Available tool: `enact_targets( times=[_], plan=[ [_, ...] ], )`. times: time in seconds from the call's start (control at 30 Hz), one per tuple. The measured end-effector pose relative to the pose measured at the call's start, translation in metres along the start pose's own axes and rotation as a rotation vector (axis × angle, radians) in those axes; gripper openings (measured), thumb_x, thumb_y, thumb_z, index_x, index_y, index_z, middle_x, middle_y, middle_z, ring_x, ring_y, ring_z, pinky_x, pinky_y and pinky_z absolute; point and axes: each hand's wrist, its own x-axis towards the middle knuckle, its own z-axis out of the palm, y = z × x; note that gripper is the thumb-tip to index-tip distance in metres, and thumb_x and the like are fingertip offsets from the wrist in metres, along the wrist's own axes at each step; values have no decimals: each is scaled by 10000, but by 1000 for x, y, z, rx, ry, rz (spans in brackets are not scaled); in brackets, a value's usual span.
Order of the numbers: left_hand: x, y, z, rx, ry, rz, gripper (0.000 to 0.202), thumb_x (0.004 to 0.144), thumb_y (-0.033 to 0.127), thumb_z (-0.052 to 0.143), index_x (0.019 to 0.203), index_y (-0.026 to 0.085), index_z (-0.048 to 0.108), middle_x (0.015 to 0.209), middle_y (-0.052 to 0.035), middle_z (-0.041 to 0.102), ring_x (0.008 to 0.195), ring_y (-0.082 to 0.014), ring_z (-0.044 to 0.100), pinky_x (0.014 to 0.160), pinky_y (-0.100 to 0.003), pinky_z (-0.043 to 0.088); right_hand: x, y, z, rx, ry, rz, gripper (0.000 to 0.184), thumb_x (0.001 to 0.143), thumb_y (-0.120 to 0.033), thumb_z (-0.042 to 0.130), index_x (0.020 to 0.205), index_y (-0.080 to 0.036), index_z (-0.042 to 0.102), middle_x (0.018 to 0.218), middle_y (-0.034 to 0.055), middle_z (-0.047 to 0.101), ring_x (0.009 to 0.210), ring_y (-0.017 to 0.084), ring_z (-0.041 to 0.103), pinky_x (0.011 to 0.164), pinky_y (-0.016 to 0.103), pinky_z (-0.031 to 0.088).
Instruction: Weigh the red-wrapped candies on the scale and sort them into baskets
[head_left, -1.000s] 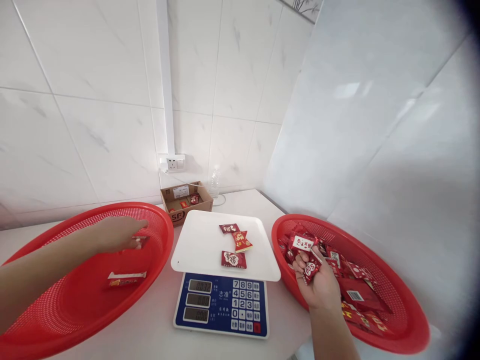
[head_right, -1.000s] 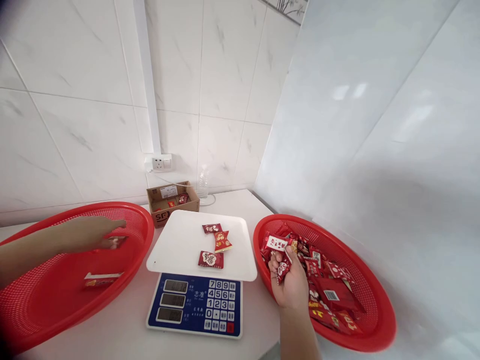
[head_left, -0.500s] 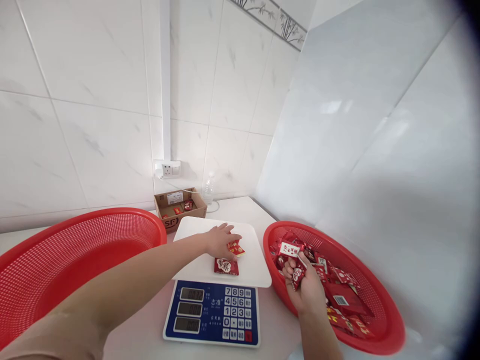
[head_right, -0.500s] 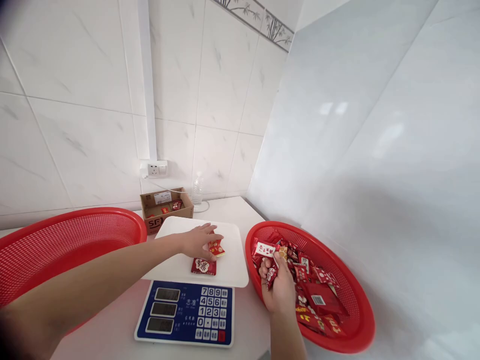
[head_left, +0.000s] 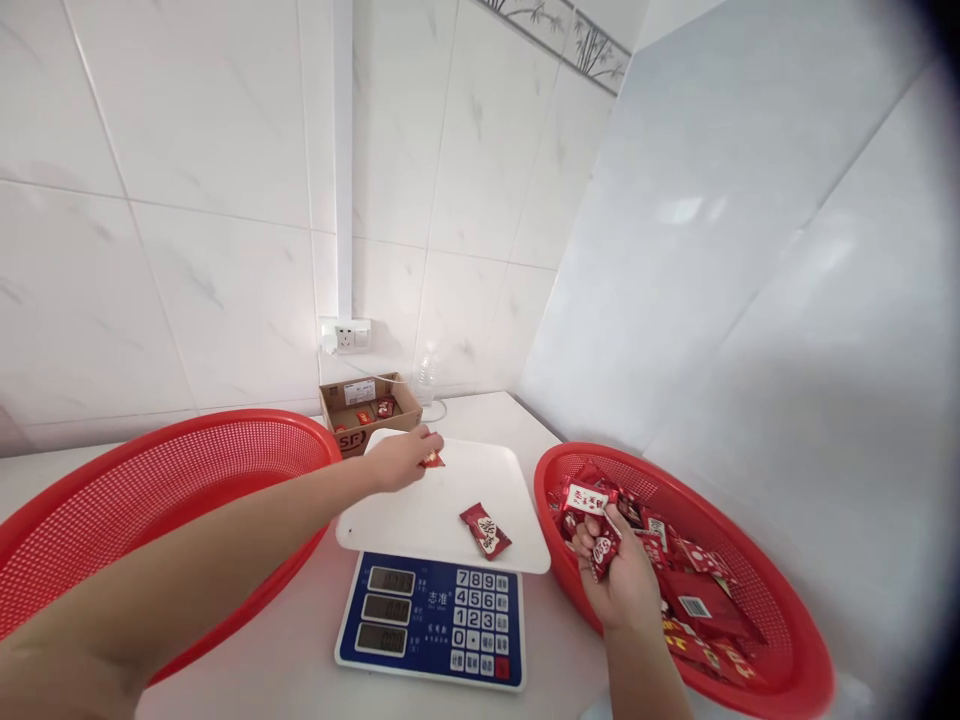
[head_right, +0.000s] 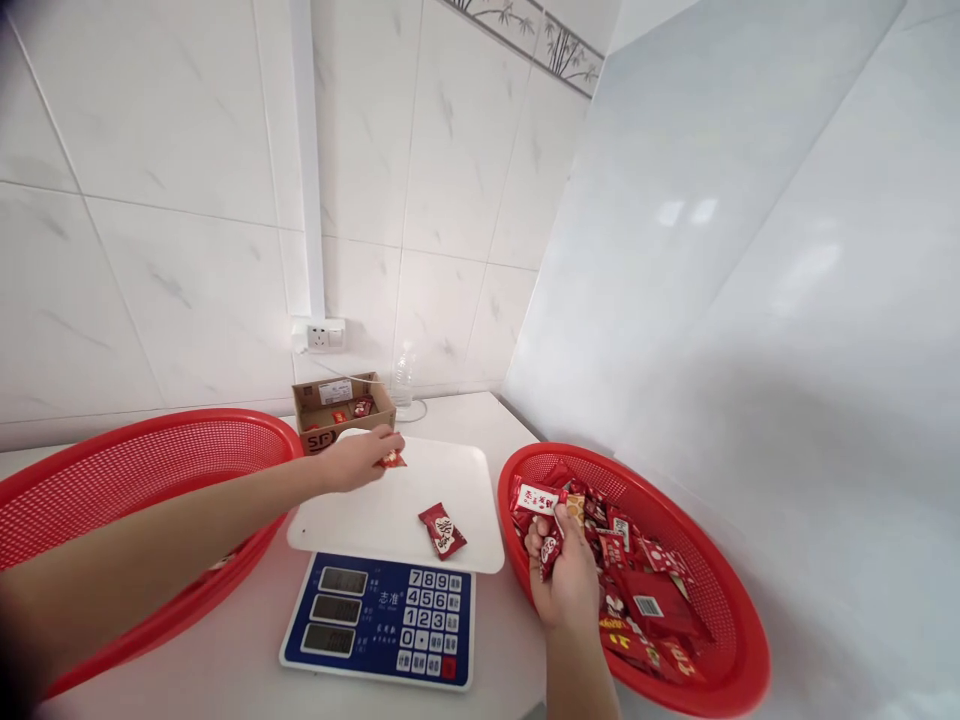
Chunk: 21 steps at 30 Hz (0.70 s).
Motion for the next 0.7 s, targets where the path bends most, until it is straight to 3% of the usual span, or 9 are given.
enact_targets(
  times=[0.13, 0.2, 0.3, 0.4, 0.5, 0.57, 0.7],
  plan=[
    [-42, -34, -24, 42, 32, -135, 334, 888, 356, 525, 1172, 181, 532, 1123, -79, 598, 838, -182, 622, 716, -367, 521, -2, -3, 3, 42, 27, 55, 322, 679, -365, 718, 670, -200, 441, 531, -77, 462, 437, 52, 440, 390, 149, 398],
    [-67, -52, -32, 81, 37, -206, 326, 867, 362, 490, 1155, 222, 549, 1068, -70, 620, 803, -219, 637, 652, -336, 498, -3, -4, 4, 61, 44, 67, 318, 665, -351, 726, 672, -197, 448, 528, -77, 466, 440, 48, 440, 389, 141, 390],
    [-102, -76, -37, 132, 21, -278, 245, 821, 346, 509, 1018, 244, 612, 971, -69, 667, 760, -244, 646, 605, -321, 469, -3, -5, 5, 77, 53, 67, 312, 659, -342, 727, 670, -194, 454, 520, -76, 471, 441, 47, 434, 392, 136, 391],
    [-123, -86, -38, 152, -39, -294, 204, 774, 383, 586, 915, 252, 654, 835, -53, 704, 713, -253, 662, 577, -317, 474, -3, -5, 7, 78, 43, 46, 302, 665, -334, 722, 663, -190, 456, 521, -74, 478, 448, 46, 441, 398, 133, 395],
    [-119, -73, -35, 161, -29, -239, 391, 832, 423, 520, 1138, 198, 612, 1087, -114, 691, 955, -324, 650, 731, -399, 506, -3, -5, 7, 85, 49, 39, 287, 661, -318, 720, 665, -191, 462, 516, -76, 473, 444, 46, 437, 389, 133, 386],
    [-103, -53, -31, 153, -3, -145, 438, 919, 401, 377, 1246, 160, 543, 1304, -132, 580, 1186, -325, 528, 919, -450, 439, -3, -5, 7, 81, 60, 43, 286, 665, -326, 717, 673, -194, 464, 516, -77, 469, 442, 49, 436, 385, 139, 387],
    [-56, 3, -11, 95, -70, 115, 408, 947, 334, 377, 1301, 175, 504, 1362, -94, 547, 1282, -242, 452, 1066, -380, 331, -4, -6, 7, 47, 50, 48, 305, 687, -368, 710, 686, -199, 456, 526, -80, 465, 435, 51, 433, 373, 141, 380]
  ],
)
